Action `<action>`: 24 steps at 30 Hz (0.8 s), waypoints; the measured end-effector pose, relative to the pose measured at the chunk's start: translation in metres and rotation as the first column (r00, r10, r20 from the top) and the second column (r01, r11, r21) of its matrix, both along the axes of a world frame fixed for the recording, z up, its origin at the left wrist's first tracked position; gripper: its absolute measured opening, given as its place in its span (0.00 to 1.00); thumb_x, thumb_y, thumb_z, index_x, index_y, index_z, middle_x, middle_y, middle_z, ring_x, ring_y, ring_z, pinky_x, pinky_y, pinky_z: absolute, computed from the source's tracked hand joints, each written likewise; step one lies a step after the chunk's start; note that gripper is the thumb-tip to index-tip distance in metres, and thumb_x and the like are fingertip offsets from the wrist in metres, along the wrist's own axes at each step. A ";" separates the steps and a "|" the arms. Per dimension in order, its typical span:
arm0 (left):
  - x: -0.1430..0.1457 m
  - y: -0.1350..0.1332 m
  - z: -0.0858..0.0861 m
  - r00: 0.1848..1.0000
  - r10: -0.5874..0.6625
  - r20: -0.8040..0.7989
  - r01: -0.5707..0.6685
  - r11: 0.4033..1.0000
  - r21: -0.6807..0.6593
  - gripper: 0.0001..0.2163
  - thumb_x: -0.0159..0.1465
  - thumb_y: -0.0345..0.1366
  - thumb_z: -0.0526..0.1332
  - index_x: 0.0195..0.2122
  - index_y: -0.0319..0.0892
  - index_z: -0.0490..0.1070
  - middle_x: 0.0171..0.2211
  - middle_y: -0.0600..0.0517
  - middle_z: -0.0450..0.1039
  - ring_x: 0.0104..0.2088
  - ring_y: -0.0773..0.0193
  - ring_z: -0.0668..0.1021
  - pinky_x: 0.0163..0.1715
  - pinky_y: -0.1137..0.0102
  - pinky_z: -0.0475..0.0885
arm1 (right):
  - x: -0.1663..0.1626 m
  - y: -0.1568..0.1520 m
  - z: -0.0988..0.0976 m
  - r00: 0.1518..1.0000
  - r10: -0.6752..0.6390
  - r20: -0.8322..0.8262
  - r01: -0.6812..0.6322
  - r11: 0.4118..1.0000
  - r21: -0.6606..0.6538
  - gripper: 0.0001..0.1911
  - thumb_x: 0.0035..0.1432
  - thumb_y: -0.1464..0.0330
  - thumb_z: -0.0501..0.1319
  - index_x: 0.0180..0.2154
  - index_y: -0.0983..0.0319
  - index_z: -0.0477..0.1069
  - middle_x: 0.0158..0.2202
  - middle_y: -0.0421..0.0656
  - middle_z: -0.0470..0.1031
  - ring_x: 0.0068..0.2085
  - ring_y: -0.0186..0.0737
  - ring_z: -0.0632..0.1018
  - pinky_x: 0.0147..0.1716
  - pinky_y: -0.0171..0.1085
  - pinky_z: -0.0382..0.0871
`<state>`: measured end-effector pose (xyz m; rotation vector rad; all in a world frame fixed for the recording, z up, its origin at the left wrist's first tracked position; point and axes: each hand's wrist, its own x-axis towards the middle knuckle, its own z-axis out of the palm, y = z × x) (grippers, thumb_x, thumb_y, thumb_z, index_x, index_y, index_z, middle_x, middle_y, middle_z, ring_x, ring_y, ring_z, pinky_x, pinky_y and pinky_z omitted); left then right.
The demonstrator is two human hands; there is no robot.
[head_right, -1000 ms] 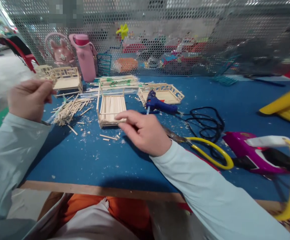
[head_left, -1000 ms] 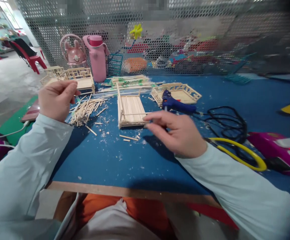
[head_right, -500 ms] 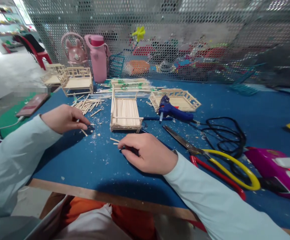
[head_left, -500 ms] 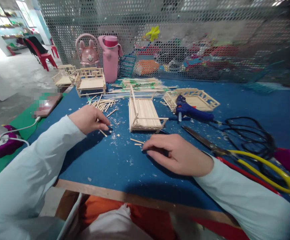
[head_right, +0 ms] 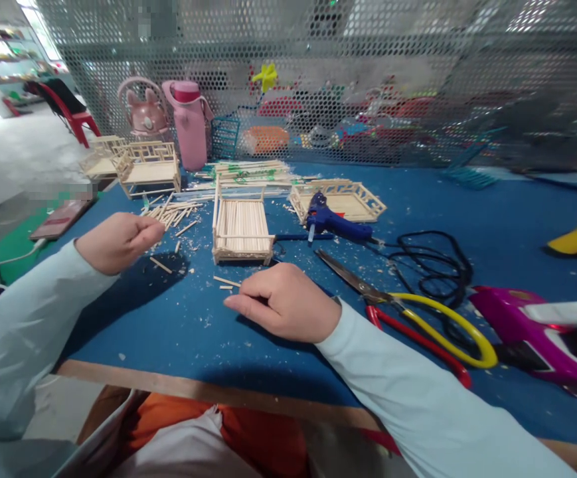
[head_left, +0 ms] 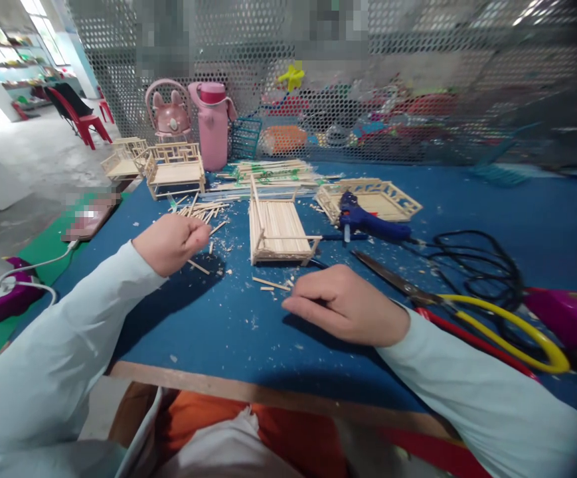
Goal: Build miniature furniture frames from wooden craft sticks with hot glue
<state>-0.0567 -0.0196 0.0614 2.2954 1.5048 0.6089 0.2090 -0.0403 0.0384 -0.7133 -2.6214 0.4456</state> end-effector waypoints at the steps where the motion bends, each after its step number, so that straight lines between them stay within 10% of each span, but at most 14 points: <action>1: 0.003 -0.004 0.001 0.997 -0.070 0.019 0.071 0.991 -0.114 0.17 0.58 0.38 0.53 0.13 0.42 0.59 0.11 0.58 0.52 0.15 0.71 0.57 0.18 0.73 0.51 | 0.000 -0.001 0.001 1.000 0.003 0.007 -0.004 1.000 0.007 0.21 0.62 0.64 0.52 0.19 0.63 0.68 0.17 0.39 0.69 0.20 0.30 0.68 0.21 0.30 0.58; 5: 0.026 -0.023 -0.012 0.915 -0.303 0.268 0.402 0.756 -0.516 0.08 0.55 0.38 0.61 0.27 0.39 0.75 0.22 0.52 0.75 0.23 0.68 0.74 0.26 0.75 0.66 | -0.003 -0.007 0.002 1.000 -0.009 -0.012 0.009 0.999 -0.037 0.08 0.59 0.71 0.53 0.35 0.63 0.71 0.26 0.41 0.74 0.26 0.32 0.72 0.27 0.30 0.63; 9: 0.052 -0.037 -0.030 0.902 -0.149 0.406 0.389 0.690 -0.610 0.08 0.52 0.38 0.65 0.26 0.37 0.75 0.21 0.53 0.74 0.19 0.71 0.70 0.23 0.77 0.65 | -0.006 -0.015 0.003 0.998 0.034 -0.060 -0.036 0.998 -0.048 0.13 0.49 0.80 0.50 0.35 0.63 0.68 0.30 0.43 0.74 0.29 0.33 0.72 0.30 0.31 0.64; 12: 0.061 -0.041 -0.035 0.906 -0.057 0.419 0.333 0.708 -0.623 0.13 0.55 0.43 0.63 0.23 0.38 0.71 0.17 0.56 0.69 0.15 0.74 0.63 0.16 0.77 0.59 | -0.007 -0.017 0.004 0.994 0.066 -0.086 -0.069 0.997 -0.028 0.12 0.49 0.79 0.49 0.28 0.61 0.67 0.24 0.40 0.72 0.24 0.32 0.70 0.27 0.31 0.62; 18: 0.057 -0.039 -0.037 0.968 -0.198 0.157 0.237 0.924 -0.299 0.17 0.58 0.45 0.61 0.18 0.39 0.67 0.15 0.57 0.63 0.17 0.73 0.61 0.20 0.76 0.55 | -0.012 -0.011 -0.003 0.993 -0.111 0.048 0.113 0.993 -0.030 0.08 0.56 0.72 0.55 0.33 0.62 0.73 0.28 0.42 0.78 0.27 0.35 0.75 0.28 0.33 0.64; 24: 0.057 -0.037 -0.042 0.947 -0.251 0.198 0.295 0.925 -0.241 0.11 0.57 0.41 0.63 0.23 0.39 0.72 0.19 0.55 0.69 0.20 0.72 0.66 0.23 0.76 0.59 | -0.013 -0.010 -0.009 0.997 -0.067 0.026 0.068 0.996 -0.049 0.09 0.56 0.71 0.58 0.39 0.62 0.73 0.28 0.41 0.77 0.27 0.34 0.75 0.28 0.32 0.65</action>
